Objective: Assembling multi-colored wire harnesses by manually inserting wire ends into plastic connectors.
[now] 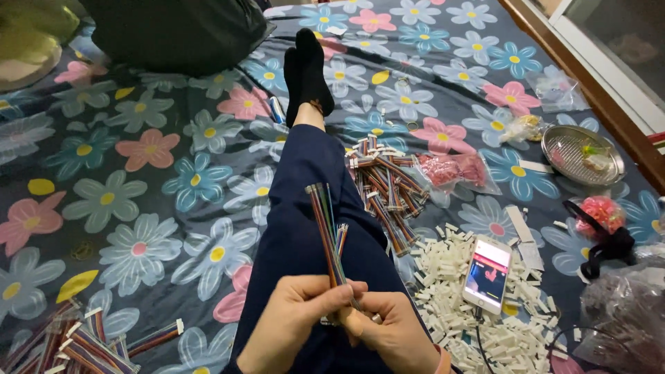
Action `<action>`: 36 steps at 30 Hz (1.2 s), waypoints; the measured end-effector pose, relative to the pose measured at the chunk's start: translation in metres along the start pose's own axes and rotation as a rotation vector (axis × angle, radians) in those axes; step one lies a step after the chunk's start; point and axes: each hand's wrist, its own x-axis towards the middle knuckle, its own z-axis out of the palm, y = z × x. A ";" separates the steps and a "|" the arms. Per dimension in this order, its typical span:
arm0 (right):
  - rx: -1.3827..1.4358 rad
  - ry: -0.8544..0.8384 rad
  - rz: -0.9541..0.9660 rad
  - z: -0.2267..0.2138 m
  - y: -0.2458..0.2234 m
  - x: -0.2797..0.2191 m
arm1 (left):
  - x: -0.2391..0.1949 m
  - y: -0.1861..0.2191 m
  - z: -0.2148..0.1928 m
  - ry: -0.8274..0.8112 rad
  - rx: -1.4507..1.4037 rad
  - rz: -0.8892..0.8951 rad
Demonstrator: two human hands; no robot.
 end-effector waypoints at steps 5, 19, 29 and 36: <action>-0.034 0.006 0.055 0.005 -0.004 -0.006 | 0.008 0.015 -0.010 0.096 -0.055 -0.043; -0.100 -0.136 0.025 -0.008 0.041 -0.012 | 0.019 0.026 -0.033 0.012 -0.284 0.114; 0.123 0.061 0.133 -0.005 -0.049 0.002 | -0.003 0.020 -0.002 -0.153 0.142 0.091; 0.469 -0.196 0.024 -0.003 -0.048 0.001 | -0.006 0.019 -0.004 -0.248 0.063 0.040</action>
